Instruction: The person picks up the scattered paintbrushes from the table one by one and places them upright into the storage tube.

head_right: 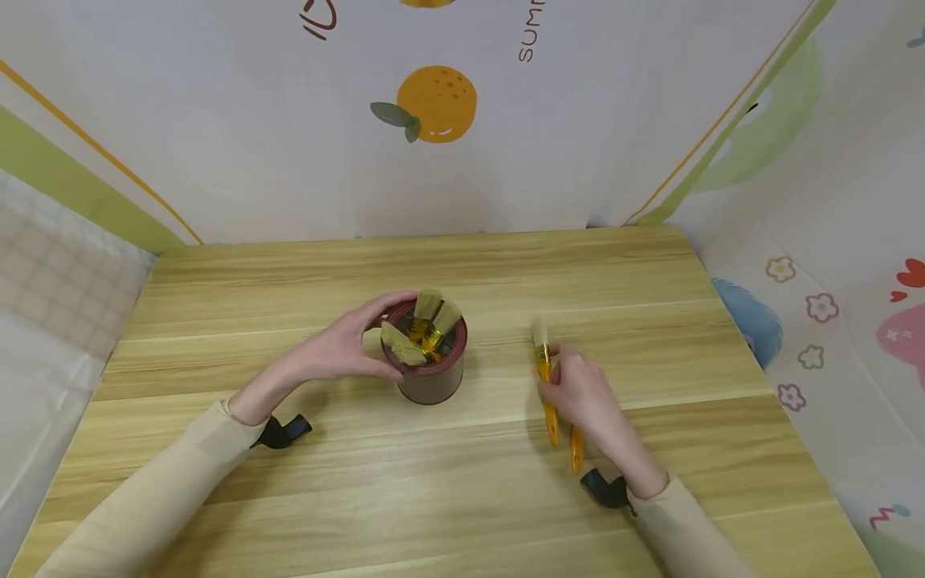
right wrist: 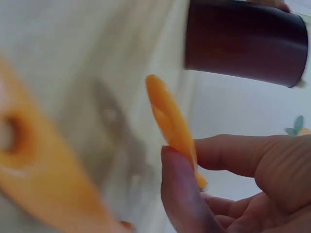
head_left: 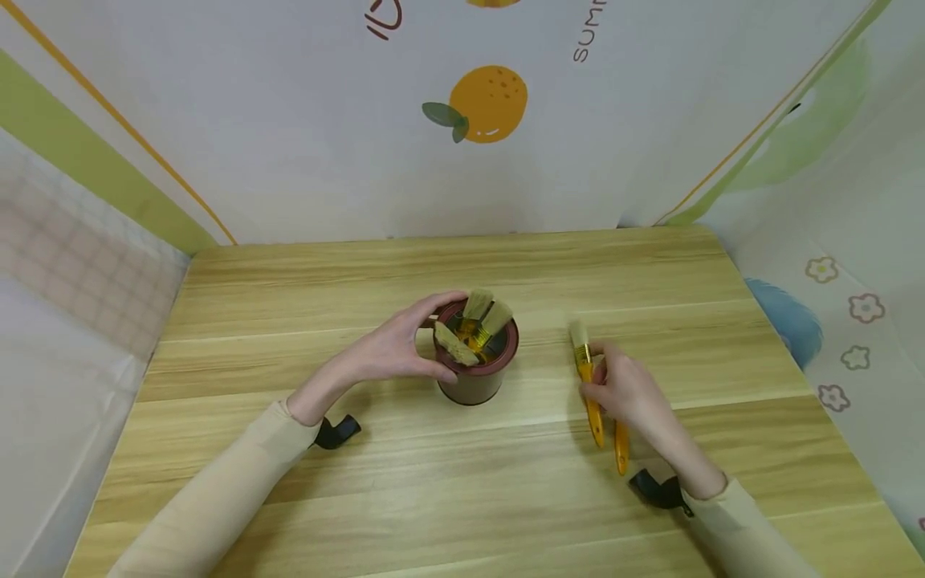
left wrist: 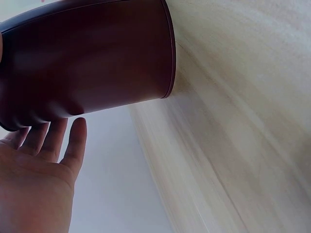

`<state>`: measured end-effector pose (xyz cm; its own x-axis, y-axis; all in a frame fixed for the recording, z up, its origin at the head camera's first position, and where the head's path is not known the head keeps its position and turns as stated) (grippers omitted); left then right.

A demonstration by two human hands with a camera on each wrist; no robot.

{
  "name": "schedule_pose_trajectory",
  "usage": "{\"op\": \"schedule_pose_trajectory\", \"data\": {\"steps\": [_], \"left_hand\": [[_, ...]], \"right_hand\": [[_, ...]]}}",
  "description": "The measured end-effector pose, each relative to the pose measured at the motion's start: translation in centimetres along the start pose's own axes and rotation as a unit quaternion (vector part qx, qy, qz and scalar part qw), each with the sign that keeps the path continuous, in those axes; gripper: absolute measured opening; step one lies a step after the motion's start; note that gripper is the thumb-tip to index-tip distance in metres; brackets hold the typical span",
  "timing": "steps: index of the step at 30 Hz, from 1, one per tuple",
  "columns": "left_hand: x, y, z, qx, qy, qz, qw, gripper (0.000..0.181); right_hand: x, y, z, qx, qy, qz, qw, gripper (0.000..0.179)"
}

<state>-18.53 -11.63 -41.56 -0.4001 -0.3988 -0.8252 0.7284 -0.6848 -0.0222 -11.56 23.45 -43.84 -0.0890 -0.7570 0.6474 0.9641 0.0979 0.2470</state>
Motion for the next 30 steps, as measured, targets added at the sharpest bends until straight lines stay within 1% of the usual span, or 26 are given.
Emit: {"op": "schedule_pose_trajectory", "data": {"steps": [3, 5, 9, 13, 16, 18, 21, 25, 27, 30], "left_hand": [[0.0, 0.0, 0.0, 0.0, -0.001, 0.001, 1.0, 0.11], [0.0, -0.1, 0.0, -0.001, -0.001, -0.001, 1.0, 0.11], [0.1, -0.1, -0.1, -0.001, -0.003, -0.002, 1.0, 0.109], [0.0, 0.0, -0.1, -0.001, -0.005, -0.004, 1.0, 0.109], [0.0, 0.0, -0.1, -0.003, -0.008, -0.001, 1.0, 0.109], [0.0, 0.1, -0.2, -0.004, -0.008, 0.001, 1.0, 0.109], [0.1, 0.0, -0.2, -0.001, -0.005, 0.0, 1.0, 0.109], [0.0, 0.0, -0.2, 0.001, -0.002, -0.003, 1.0, 0.108], [0.1, 0.0, -0.2, 0.0, -0.002, -0.003, 1.0, 0.108], [0.1, 0.0, -0.1, -0.001, -0.002, -0.004, 1.0, 0.108]], "right_hand": [[0.8, -0.2, 1.0, 0.001, -0.055, 0.013, 0.9984, 0.055], [1.5, -0.3, 1.8, -0.006, -0.086, 0.026, 0.9959, 0.054], [3.3, -0.3, 3.4, -0.034, -0.137, 0.061, 0.9881, 0.059], [5.3, -0.3, 4.6, -0.062, -0.176, 0.099, 0.9774, 0.062], [6.7, -0.3, 5.2, -0.082, -0.2, 0.138, 0.9666, 0.058], [7.7, -0.4, 5.4, -0.092, -0.217, 0.166, 0.9575, 0.054], [9.0, -0.4, 5.4, -0.105, -0.247, 0.204, 0.9416, 0.045], [10.8, -0.4, 5.2, -0.107, -0.289, 0.239, 0.9207, 0.038], [11.8, -0.4, 4.9, -0.11, -0.298, 0.256, 0.913, 0.037], [13.0, -0.6, 4.2, -0.118, -0.289, 0.282, 0.9073, 0.036]]}}
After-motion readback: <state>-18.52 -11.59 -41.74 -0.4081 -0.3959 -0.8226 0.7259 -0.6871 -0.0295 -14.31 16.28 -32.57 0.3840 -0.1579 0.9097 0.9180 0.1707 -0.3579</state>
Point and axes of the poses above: each hand's wrist, its own y-axis away from the middle knuckle, its own z-axis out of the back of the hand, x = y × z, the point moved 1 cm from there along -y, towards the middle knuckle, and after that the axes turned 5 degrees about -y, right-handed, at the moved point
